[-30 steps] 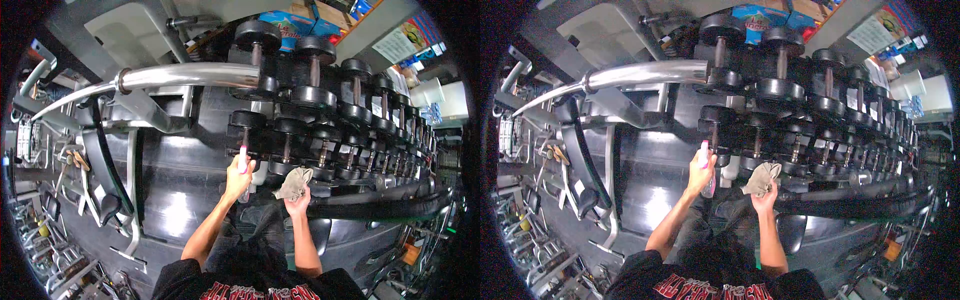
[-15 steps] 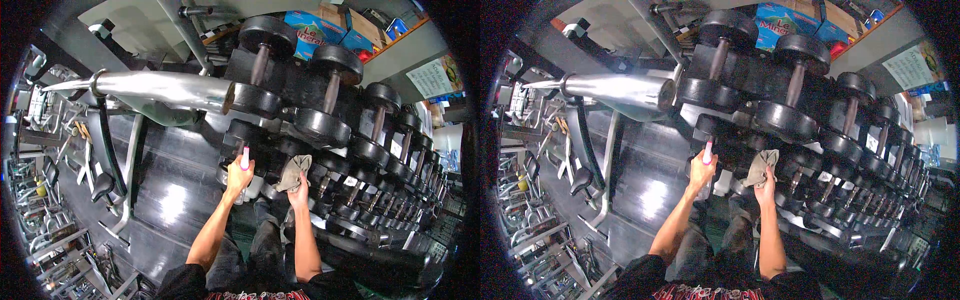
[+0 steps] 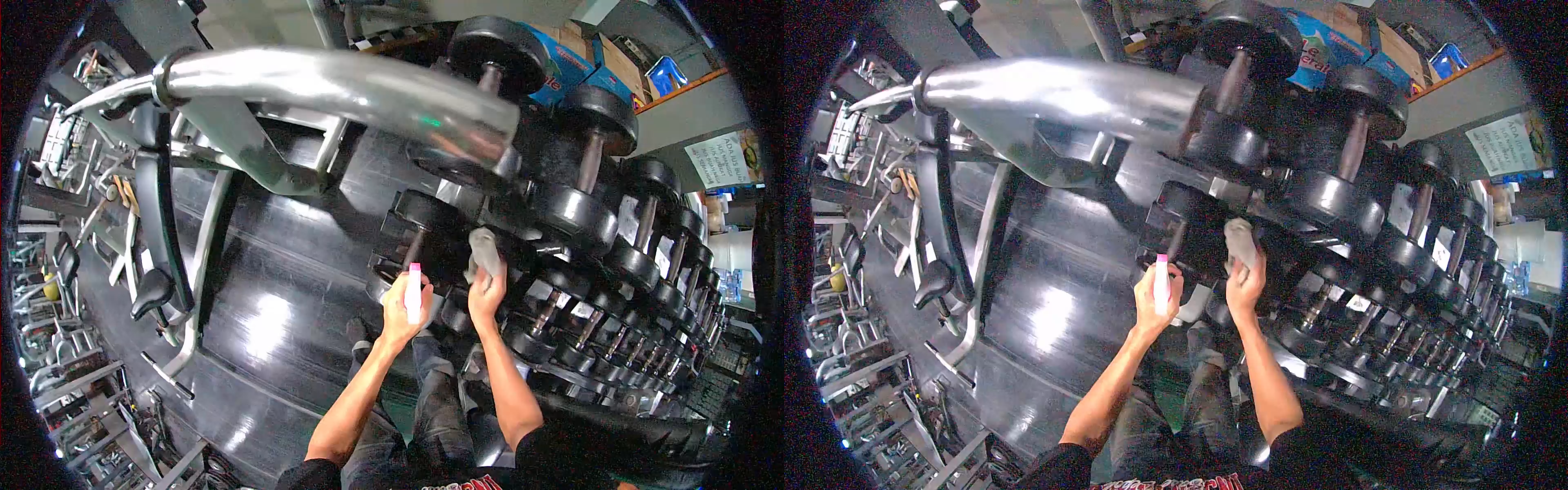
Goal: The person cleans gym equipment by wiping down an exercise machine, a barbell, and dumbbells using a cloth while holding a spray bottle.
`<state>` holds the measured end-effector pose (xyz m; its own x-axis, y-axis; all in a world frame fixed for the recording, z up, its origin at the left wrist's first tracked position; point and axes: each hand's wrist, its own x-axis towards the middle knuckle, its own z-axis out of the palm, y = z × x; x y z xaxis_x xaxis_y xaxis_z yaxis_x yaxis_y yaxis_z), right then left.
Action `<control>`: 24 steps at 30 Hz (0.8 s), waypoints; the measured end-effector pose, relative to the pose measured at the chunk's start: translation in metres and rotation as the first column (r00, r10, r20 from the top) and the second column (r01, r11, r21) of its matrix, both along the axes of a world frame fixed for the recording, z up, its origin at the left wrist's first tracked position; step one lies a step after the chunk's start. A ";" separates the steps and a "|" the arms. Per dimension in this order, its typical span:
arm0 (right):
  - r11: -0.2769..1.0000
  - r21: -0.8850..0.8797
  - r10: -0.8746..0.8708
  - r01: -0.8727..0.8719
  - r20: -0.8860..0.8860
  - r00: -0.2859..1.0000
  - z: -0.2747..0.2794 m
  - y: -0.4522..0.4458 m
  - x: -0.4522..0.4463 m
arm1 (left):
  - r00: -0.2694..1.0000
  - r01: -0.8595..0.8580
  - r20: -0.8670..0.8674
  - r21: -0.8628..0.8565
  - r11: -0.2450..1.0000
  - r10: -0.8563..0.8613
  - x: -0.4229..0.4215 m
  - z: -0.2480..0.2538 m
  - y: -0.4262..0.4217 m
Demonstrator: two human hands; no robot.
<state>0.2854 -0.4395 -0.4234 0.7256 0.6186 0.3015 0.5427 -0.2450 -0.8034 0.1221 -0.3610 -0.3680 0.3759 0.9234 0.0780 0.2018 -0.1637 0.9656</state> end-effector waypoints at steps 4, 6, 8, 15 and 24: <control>0.946 -0.246 0.257 -0.213 0.163 0.953 -0.012 0.065 0.002 | 0.998 -0.027 0.060 0.198 0.980 0.015 -0.010 -0.014 -0.002; 0.920 -0.196 0.371 -0.339 0.160 0.915 -0.015 0.100 -0.006 | 0.996 -0.045 0.086 0.237 0.971 0.026 -0.014 -0.021 -0.002; 0.881 -0.315 0.450 -0.354 0.325 0.832 0.010 0.132 -0.012 | 0.993 -0.059 0.111 0.233 0.971 0.034 -0.018 -0.024 0.002; 0.252 -0.966 0.898 -0.054 0.212 0.386 -0.025 0.229 -0.056 | 0.996 -0.020 0.084 0.179 0.984 0.005 -0.027 -0.020 0.001; 0.194 -0.981 0.889 -0.010 0.172 0.424 -0.022 0.228 -0.067 | 0.999 0.013 0.034 0.327 0.945 -0.026 -0.028 -0.024 0.007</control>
<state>0.2179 -0.2113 -0.4455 0.0287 0.8903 -0.4546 0.9600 0.1021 0.2606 0.0943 -0.3537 -0.3922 0.3847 0.8374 0.3883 0.1600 -0.4748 0.8654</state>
